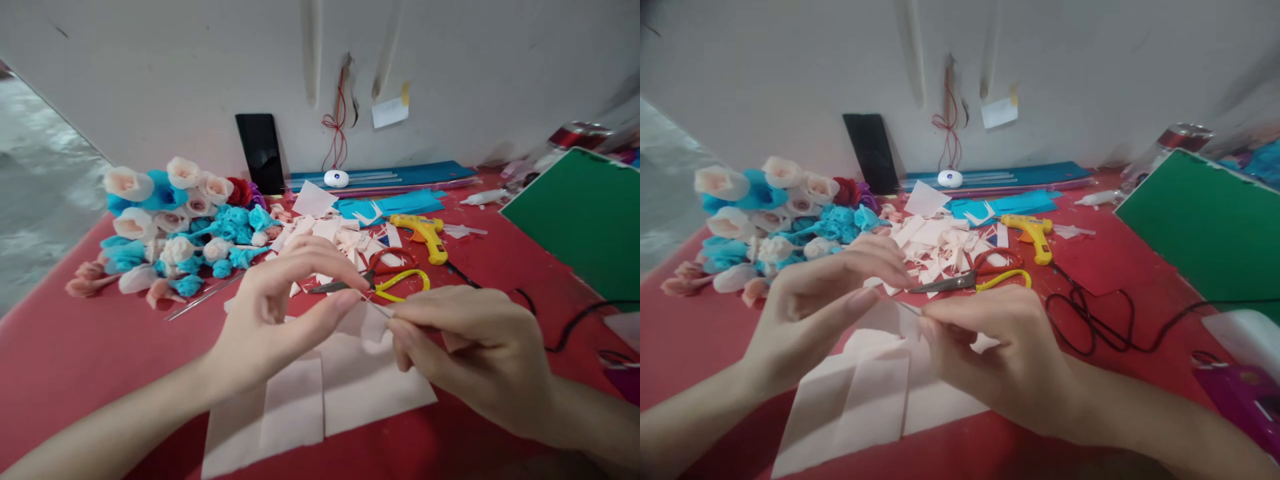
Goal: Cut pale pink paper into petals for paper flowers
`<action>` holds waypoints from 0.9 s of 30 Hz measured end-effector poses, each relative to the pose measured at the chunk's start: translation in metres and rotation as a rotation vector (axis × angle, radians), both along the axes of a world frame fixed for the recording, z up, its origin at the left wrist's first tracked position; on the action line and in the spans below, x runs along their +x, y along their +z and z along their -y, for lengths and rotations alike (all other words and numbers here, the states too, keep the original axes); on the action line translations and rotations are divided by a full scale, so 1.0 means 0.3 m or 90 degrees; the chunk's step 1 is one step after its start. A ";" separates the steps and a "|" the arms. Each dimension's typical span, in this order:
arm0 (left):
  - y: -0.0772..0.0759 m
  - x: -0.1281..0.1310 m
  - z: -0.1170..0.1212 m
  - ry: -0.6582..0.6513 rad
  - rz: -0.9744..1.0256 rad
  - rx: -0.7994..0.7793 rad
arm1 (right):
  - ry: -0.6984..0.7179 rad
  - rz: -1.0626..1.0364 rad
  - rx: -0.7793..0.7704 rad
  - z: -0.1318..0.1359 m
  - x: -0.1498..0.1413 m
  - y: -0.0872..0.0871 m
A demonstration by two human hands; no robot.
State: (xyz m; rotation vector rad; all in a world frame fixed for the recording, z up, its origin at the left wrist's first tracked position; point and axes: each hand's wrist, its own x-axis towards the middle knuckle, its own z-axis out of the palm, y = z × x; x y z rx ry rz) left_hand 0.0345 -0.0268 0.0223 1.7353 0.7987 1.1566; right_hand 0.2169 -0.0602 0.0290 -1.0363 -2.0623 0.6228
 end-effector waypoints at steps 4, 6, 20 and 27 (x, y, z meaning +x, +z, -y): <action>0.018 -0.010 -0.003 -0.050 -0.061 0.010 | 0.010 0.000 0.005 0.001 0.001 -0.004; 0.022 -0.009 0.002 -0.056 -0.074 0.008 | 0.019 0.006 0.000 0.002 0.002 -0.007; 0.023 -0.010 0.001 -0.033 -0.101 0.049 | 0.025 0.013 -0.008 -0.002 -0.001 -0.016; 0.020 -0.019 -0.007 -0.041 -0.127 0.104 | 0.040 0.018 -0.004 -0.003 0.006 -0.026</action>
